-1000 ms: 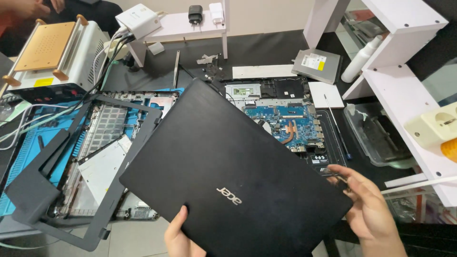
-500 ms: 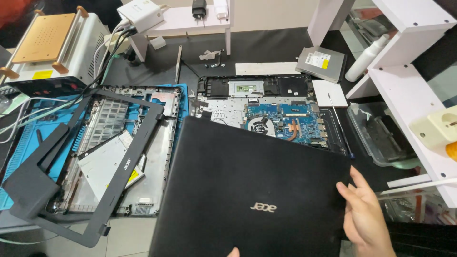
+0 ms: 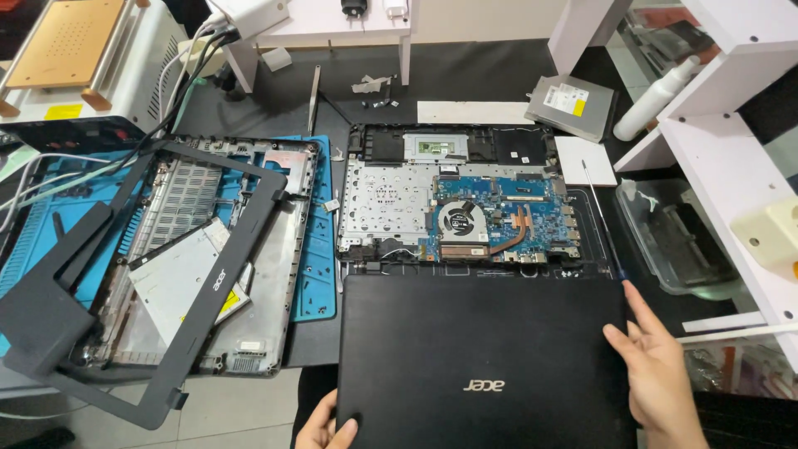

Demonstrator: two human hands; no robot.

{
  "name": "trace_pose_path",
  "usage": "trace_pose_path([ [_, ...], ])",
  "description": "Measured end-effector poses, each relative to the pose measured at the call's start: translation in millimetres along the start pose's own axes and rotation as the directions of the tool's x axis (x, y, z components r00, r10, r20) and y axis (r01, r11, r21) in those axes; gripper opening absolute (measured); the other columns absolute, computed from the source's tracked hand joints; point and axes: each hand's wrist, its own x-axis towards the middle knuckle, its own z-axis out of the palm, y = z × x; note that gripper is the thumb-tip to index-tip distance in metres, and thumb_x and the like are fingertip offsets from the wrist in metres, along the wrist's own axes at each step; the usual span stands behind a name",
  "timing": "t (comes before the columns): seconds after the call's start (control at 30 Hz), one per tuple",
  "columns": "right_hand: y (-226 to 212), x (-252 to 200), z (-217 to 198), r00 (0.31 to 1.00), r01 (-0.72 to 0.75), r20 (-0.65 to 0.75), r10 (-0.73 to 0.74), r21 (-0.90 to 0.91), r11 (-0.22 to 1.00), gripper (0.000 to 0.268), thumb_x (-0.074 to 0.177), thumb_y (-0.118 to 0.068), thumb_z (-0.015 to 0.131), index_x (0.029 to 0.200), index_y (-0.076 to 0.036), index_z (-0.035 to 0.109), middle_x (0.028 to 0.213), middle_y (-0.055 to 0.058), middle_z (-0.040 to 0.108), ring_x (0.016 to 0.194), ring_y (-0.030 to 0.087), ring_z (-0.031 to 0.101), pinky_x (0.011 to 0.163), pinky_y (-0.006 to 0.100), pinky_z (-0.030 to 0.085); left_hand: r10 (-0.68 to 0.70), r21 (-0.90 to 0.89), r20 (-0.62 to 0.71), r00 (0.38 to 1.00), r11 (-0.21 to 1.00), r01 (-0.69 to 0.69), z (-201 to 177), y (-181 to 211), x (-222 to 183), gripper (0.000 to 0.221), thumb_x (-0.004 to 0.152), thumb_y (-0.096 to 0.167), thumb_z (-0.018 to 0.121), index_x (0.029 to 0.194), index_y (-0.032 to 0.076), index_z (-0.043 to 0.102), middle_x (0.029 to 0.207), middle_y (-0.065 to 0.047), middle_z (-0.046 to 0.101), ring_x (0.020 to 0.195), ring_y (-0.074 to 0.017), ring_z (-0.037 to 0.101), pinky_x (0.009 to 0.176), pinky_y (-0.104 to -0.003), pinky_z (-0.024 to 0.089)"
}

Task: The person reassembles a disassembled Acer laptop on a repair bench. They align the bottom chassis with the exposed motherboard and fan, press the halves together, reposition the assembly, and use a screwdriver to drive screws along the edges while checking the fit.

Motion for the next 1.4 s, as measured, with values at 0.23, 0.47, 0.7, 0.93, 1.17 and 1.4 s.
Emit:
trace_pose_path([
  [0.23, 6, 8, 26, 0.97, 0.176, -0.077, -0.23, -0.43, 0.885, 0.074, 0.091, -0.004, 0.069, 0.158, 0.003, 0.039, 0.15, 0.025, 0.053, 0.137, 0.026, 0.051, 0.11, 0.035, 0.04, 0.073, 0.19, -0.14, 0.987, 0.981, -0.046, 19, 20, 21, 0.05, 0.091, -0.006, 0.056, 0.14, -0.007, 0.051, 0.128, -0.025, 0.073, 0.122, -0.0288, 0.071, 0.108, -0.04, 0.05],
  [0.47, -8, 6, 34, 0.956, 0.236, -0.031, -0.291, -0.505, 0.83, 0.074, 0.09, -0.009, 0.07, 0.155, 0.006, 0.039, 0.158, 0.029, 0.044, 0.147, 0.03, 0.044, 0.117, 0.036, 0.035, 0.11, 0.111, -0.039, 0.993, 0.988, -0.105, 19, 3, 29, 0.05, 0.091, -0.007, 0.056, 0.141, -0.005, 0.05, 0.129, -0.024, 0.072, 0.122, -0.0259, 0.069, 0.107, -0.038, 0.048],
  [0.7, -7, 6, 34, 0.932, 0.278, -0.015, -0.363, -0.612, 0.74, 0.074, 0.091, -0.015, 0.072, 0.154, 0.006, 0.042, 0.155, 0.028, 0.049, 0.145, 0.03, 0.048, 0.116, 0.037, 0.037, -0.004, 0.123, -0.122, 0.993, 0.992, 0.019, 41, 29, 18, 0.049, 0.092, -0.006, 0.055, 0.141, -0.005, 0.051, 0.126, -0.025, 0.074, 0.119, -0.0264, 0.072, 0.106, -0.038, 0.05],
  [0.93, -28, 2, 50, 0.966, 0.076, -0.098, -0.238, -0.774, 0.628, 0.08, 0.087, -0.024, 0.077, 0.157, -0.001, 0.046, 0.139, 0.03, 0.06, 0.129, 0.034, 0.06, 0.106, 0.041, 0.046, 0.027, 0.163, -0.093, 0.995, 0.987, -0.011, 47, 49, 15, 0.049, 0.093, -0.004, 0.054, 0.141, -0.005, 0.05, 0.125, -0.026, 0.075, 0.118, -0.0265, 0.072, 0.106, -0.037, 0.05],
  [1.17, -21, 5, 40, 0.94, 0.208, -0.015, -0.341, -0.766, 0.608, 0.078, 0.085, -0.031, 0.077, 0.152, 0.0, 0.052, 0.132, 0.028, 0.067, 0.118, 0.031, 0.068, 0.097, 0.038, 0.051, 0.027, 0.096, -0.055, 0.998, 0.995, -0.022, 38, 63, 14, 0.048, 0.093, -0.005, 0.055, 0.141, -0.009, 0.05, 0.126, -0.026, 0.073, 0.119, -0.0264, 0.071, 0.104, -0.039, 0.051],
  [1.4, -22, 6, 43, 0.958, 0.147, -0.015, -0.285, -0.831, 0.537, 0.08, 0.083, -0.031, 0.08, 0.153, -0.004, 0.052, 0.119, 0.025, 0.069, 0.085, 0.023, 0.068, 0.077, 0.037, 0.055, 0.018, 0.094, -0.061, 0.998, 0.995, -0.012, 28, 57, 16, 0.049, 0.092, -0.004, 0.055, 0.141, -0.009, 0.049, 0.125, -0.026, 0.074, 0.118, -0.0278, 0.071, 0.103, -0.039, 0.052],
])
